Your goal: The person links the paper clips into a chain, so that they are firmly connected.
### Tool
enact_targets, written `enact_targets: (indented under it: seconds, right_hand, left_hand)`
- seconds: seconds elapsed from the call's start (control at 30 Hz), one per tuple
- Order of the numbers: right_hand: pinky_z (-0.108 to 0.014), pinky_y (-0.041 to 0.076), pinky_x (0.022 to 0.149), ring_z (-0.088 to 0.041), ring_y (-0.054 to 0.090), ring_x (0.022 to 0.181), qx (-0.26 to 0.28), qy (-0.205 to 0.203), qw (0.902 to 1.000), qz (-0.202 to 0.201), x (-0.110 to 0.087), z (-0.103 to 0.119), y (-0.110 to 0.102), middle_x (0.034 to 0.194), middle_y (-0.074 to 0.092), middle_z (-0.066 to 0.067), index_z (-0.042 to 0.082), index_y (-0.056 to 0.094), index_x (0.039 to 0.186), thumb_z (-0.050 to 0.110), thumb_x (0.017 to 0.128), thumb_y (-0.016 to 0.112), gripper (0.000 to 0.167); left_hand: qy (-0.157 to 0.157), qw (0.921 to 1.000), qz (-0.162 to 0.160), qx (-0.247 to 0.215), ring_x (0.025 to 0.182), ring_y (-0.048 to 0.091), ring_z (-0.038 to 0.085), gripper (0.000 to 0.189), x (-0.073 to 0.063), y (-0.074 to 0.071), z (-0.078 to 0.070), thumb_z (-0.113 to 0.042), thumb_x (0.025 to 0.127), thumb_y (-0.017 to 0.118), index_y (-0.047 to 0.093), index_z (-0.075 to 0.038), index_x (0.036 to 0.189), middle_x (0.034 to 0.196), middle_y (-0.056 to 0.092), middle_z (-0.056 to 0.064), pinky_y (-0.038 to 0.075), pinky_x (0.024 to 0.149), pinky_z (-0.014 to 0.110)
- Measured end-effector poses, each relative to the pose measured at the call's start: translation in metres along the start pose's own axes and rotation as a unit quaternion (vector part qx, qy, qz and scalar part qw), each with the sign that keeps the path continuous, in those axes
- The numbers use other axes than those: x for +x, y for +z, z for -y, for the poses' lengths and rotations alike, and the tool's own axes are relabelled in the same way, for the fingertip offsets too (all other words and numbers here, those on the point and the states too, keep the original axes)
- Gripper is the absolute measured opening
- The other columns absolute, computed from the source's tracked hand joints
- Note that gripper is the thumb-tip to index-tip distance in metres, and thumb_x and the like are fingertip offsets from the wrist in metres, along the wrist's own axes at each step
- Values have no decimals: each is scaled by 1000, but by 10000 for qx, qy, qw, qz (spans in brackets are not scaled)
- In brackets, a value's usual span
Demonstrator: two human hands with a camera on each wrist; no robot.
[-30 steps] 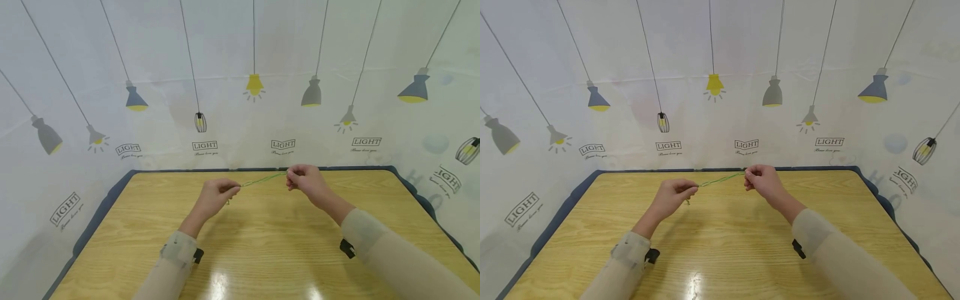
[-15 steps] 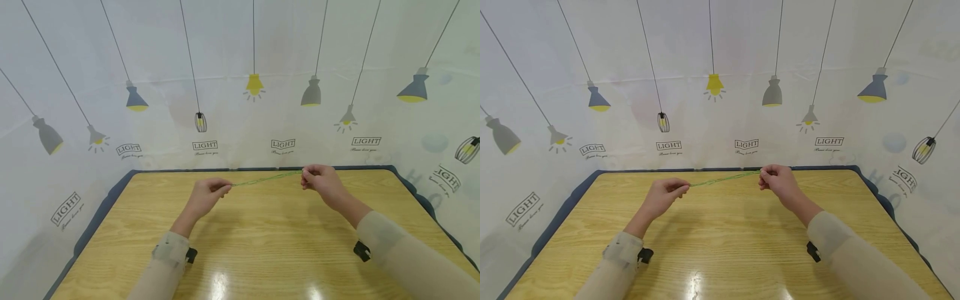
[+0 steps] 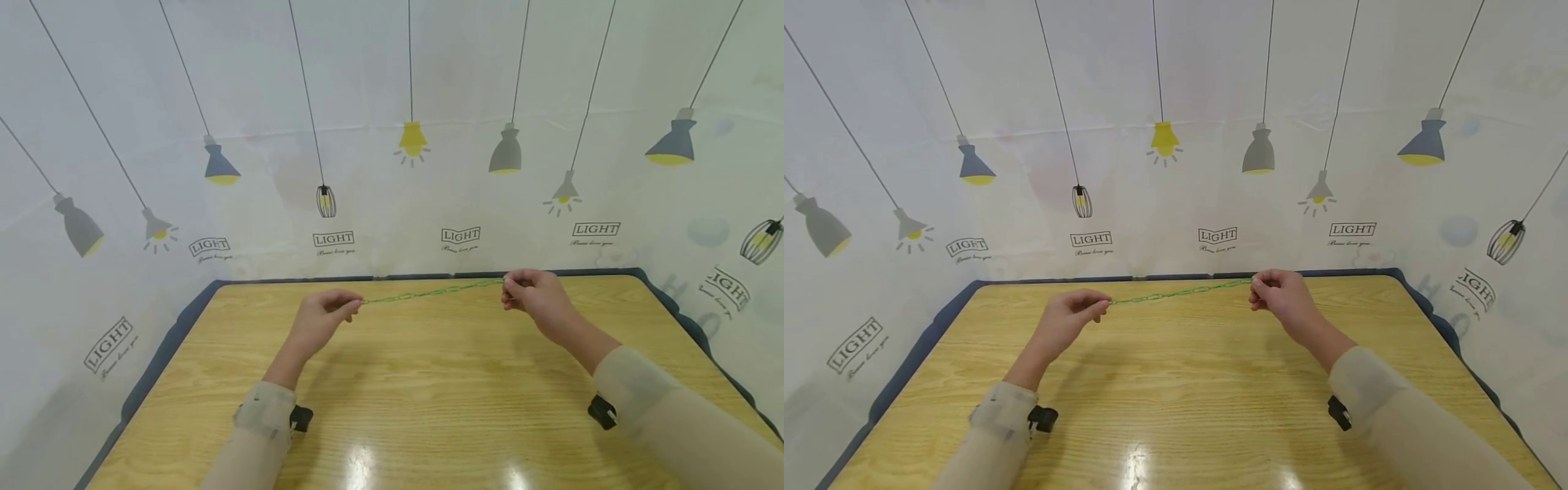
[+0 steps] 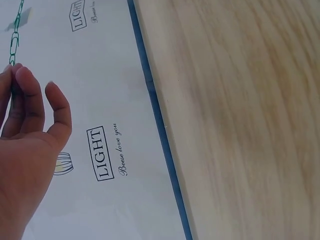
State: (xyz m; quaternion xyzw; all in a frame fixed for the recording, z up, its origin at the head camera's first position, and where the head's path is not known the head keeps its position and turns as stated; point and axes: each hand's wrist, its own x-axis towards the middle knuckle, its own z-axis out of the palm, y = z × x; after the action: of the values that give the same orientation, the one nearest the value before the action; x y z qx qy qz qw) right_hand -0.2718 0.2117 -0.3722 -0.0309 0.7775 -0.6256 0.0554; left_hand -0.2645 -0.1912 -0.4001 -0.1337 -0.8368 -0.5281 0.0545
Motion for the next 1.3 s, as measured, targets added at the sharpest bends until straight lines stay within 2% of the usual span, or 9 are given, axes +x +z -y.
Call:
enact_targets:
  seconds: [0.2,0.3,0.4,0.63,0.73,0.83,1.0,1.13,1.3]
  right_hand:
    - [-24,63,84,-9,67,88,7,45,10000,43,-1,0,1,96,65,-1,-7,55,123,14,114,49,23]
    - [-24,63,83,-9,66,88,23,-34,10000,73,0,2,6,96,65,-2,-9,55,124,13,113,50,25]
    - [-25,63,84,-9,66,87,58,-56,9998,154,0,6,12,96,65,-4,-11,55,124,12,113,50,25]
    - [-26,63,83,-11,67,87,30,-82,9995,315,-2,10,20,96,65,-6,-11,56,123,10,113,51,24]
    - [-27,63,85,-11,67,88,37,-170,9989,425,-5,15,25,98,65,-7,-11,56,124,11,112,52,25]
    - [-27,63,85,-12,66,88,20,-269,9984,505,-7,20,31,99,65,-10,-12,56,124,12,112,53,27]
    - [-27,63,85,-13,67,87,59,-393,9967,703,-8,29,43,97,64,-10,-12,58,122,12,112,53,27]
    - [-27,64,85,-13,69,86,227,-431,9952,848,-9,33,52,94,65,-7,-12,58,119,9,111,54,23]
    - [-26,63,83,-13,70,85,328,-405,9950,852,-10,37,59,94,67,-5,-12,60,119,7,110,55,21]
  left_hand:
    - [-132,9973,-66,-719,87,73,15,21,-1,-4,-1,-20,102,75,76,-4,115,105,77,14,63,82,30]
    - [-149,9961,22,-865,89,75,13,21,1,0,-3,-18,101,75,76,-1,114,108,78,18,64,88,32]
    - [-214,9970,261,-694,91,76,12,20,3,8,-7,-17,102,74,76,-1,115,110,78,21,64,90,33]
    - [-146,9968,743,-250,90,72,16,20,10,39,-13,-22,103,72,76,-11,118,109,78,10,59,95,61]
    - [-23,9954,917,-273,92,72,16,25,13,52,-21,-22,104,71,74,-12,126,120,76,10,60,94,58]
    - [126,9923,1184,-346,97,73,17,35,16,66,-30,-23,106,69,67,-15,140,135,71,9,63,90,47]
    - [232,9839,1705,-489,96,70,23,52,23,89,-46,-30,108,65,52,-19,157,150,64,8,59,76,34]
    - [221,9792,1938,-564,92,68,22,52,26,103,-55,-35,108,64,52,-20,157,146,67,9,56,74,33]
    - [367,9807,1841,-542,98,72,20,36,26,110,-58,-31,108,65,67,-16,140,122,78,8,55,78,29]
